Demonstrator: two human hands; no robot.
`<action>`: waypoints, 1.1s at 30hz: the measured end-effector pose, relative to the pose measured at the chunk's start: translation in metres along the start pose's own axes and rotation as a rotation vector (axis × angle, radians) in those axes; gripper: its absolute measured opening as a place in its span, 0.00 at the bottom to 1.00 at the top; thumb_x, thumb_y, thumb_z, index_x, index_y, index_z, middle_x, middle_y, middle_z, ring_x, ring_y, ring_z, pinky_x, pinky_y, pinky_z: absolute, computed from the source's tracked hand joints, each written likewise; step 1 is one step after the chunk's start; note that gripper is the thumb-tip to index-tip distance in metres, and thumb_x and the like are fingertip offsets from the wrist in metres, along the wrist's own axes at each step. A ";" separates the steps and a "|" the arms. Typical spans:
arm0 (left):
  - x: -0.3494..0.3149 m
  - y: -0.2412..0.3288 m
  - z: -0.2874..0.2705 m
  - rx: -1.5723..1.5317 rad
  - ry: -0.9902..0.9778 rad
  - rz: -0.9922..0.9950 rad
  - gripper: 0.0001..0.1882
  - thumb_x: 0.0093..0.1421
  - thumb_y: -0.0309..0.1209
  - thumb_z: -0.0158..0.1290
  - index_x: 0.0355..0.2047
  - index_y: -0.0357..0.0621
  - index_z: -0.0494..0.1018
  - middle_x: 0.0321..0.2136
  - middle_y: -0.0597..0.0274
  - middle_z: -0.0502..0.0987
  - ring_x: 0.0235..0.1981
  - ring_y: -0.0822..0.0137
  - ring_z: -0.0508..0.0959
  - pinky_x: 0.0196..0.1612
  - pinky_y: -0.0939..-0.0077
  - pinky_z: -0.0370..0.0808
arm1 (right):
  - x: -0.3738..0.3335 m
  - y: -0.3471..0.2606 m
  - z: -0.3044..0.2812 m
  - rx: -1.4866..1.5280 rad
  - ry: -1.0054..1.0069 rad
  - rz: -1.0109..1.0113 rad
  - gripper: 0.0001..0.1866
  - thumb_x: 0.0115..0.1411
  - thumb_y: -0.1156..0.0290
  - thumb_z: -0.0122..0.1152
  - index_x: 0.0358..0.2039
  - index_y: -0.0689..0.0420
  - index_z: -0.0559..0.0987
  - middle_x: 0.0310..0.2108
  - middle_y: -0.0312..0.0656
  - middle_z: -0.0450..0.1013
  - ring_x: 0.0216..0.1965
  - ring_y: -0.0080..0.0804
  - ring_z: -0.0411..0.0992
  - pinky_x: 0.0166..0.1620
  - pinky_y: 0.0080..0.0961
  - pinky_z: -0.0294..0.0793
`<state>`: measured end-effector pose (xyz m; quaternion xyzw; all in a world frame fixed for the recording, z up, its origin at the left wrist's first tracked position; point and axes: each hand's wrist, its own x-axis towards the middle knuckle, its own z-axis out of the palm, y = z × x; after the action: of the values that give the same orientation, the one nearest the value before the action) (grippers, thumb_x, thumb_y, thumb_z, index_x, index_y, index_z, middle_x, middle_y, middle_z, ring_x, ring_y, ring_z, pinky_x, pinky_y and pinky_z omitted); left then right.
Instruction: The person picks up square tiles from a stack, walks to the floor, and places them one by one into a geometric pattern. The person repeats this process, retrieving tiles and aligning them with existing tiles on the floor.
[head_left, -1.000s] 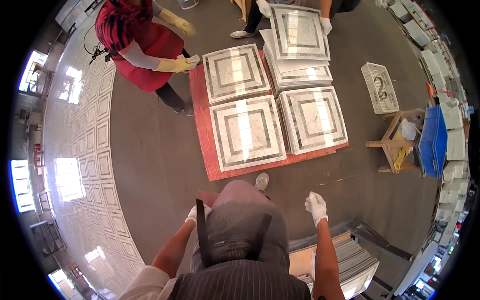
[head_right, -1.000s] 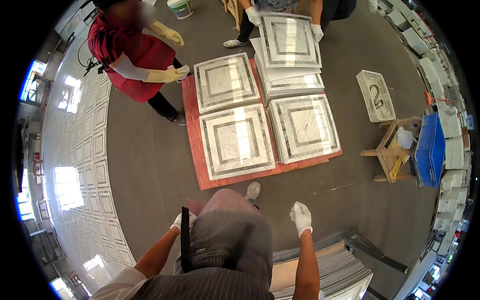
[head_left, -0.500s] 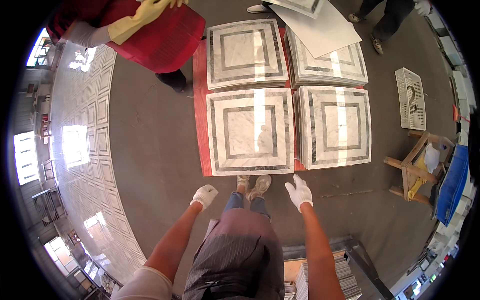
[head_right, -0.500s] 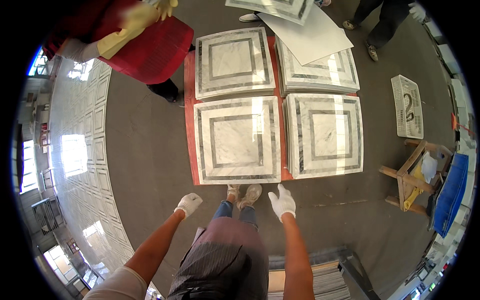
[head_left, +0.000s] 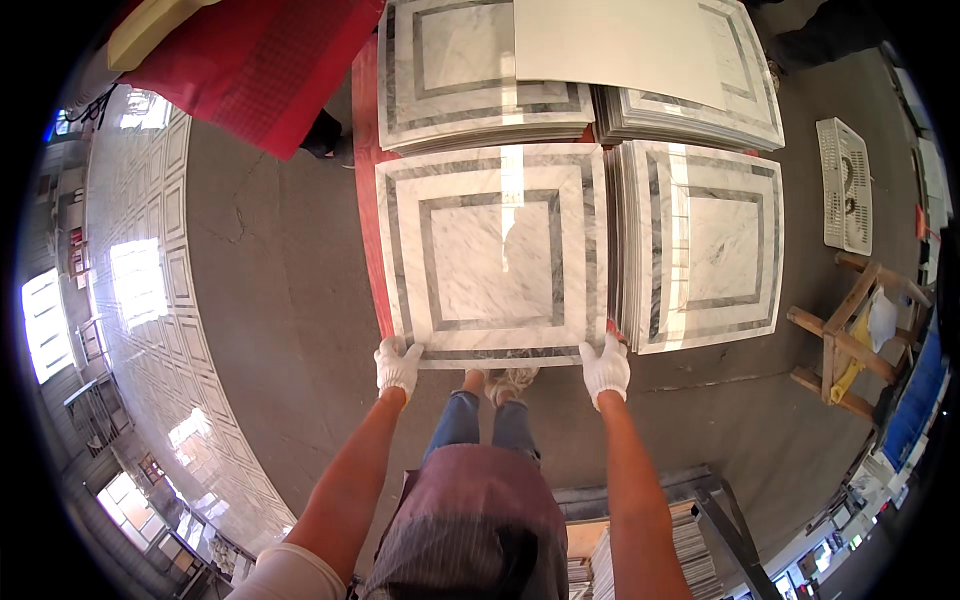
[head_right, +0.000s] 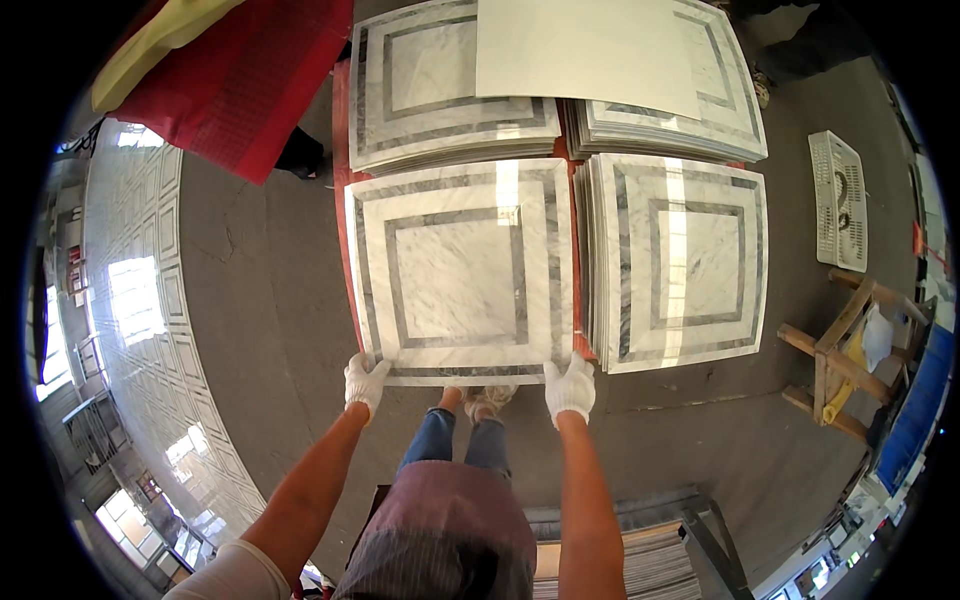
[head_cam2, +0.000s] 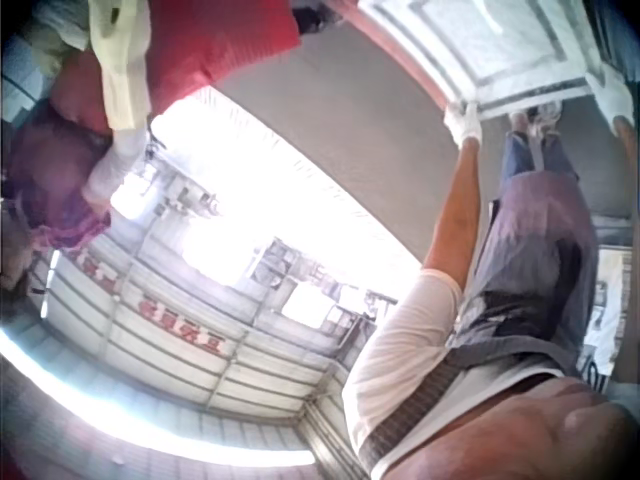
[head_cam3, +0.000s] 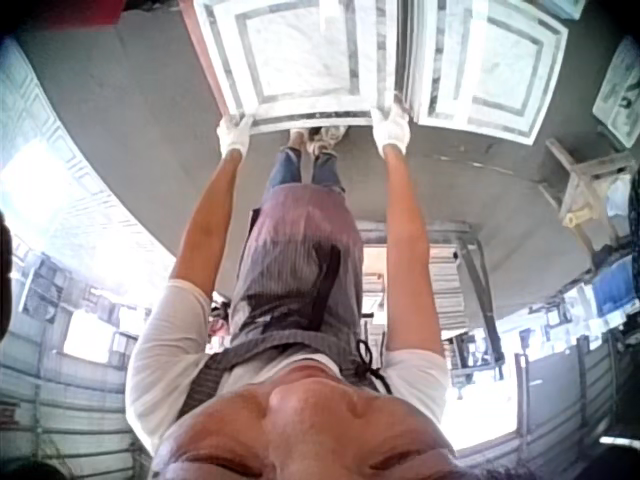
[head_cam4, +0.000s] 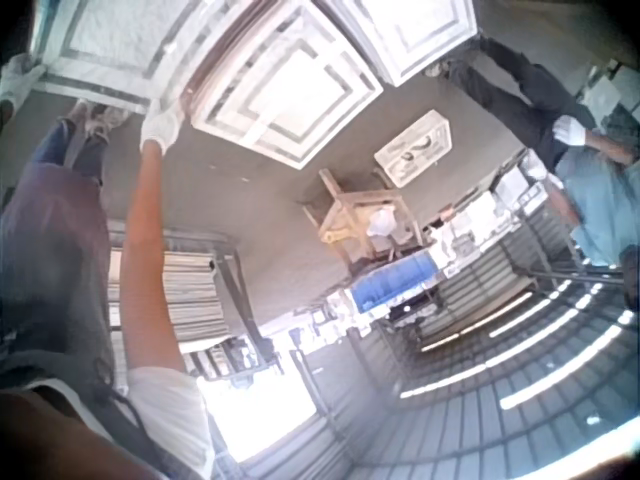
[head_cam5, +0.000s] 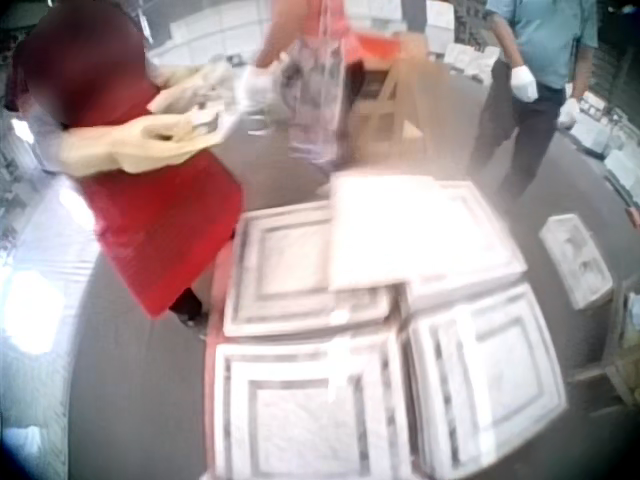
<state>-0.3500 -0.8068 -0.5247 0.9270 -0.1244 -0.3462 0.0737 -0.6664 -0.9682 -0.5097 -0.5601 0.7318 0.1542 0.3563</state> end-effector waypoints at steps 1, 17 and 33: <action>0.003 -0.001 0.002 0.007 0.037 0.000 0.33 0.50 0.46 0.60 0.50 0.37 0.67 0.48 0.45 0.69 0.48 0.52 0.71 0.50 0.63 0.70 | -0.001 -0.002 0.000 -0.003 0.022 0.013 0.35 0.55 0.50 0.60 0.57 0.59 0.66 0.54 0.56 0.65 0.55 0.52 0.65 0.55 0.39 0.67; 0.040 -0.003 -0.006 -0.191 -0.187 -0.109 0.31 0.57 0.54 0.55 0.40 0.33 0.69 0.31 0.55 0.76 0.34 0.63 0.75 0.40 0.69 0.72 | -0.003 -0.017 -0.007 0.013 -0.054 0.093 0.37 0.50 0.47 0.64 0.52 0.60 0.68 0.49 0.56 0.66 0.51 0.52 0.68 0.51 0.41 0.69; -0.017 0.024 -0.064 -0.549 -0.199 -0.043 0.27 0.60 0.52 0.54 0.34 0.35 0.76 0.24 0.70 0.72 0.26 0.78 0.68 0.31 0.78 0.68 | 0.036 -0.006 -0.060 0.912 -0.423 -0.036 0.20 0.56 0.67 0.65 0.47 0.60 0.74 0.39 0.35 0.75 0.38 0.21 0.72 0.43 0.21 0.71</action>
<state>-0.3244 -0.8216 -0.4612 0.8363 -0.0129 -0.4576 0.3017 -0.6866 -1.0333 -0.4917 -0.3165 0.6265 -0.0772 0.7081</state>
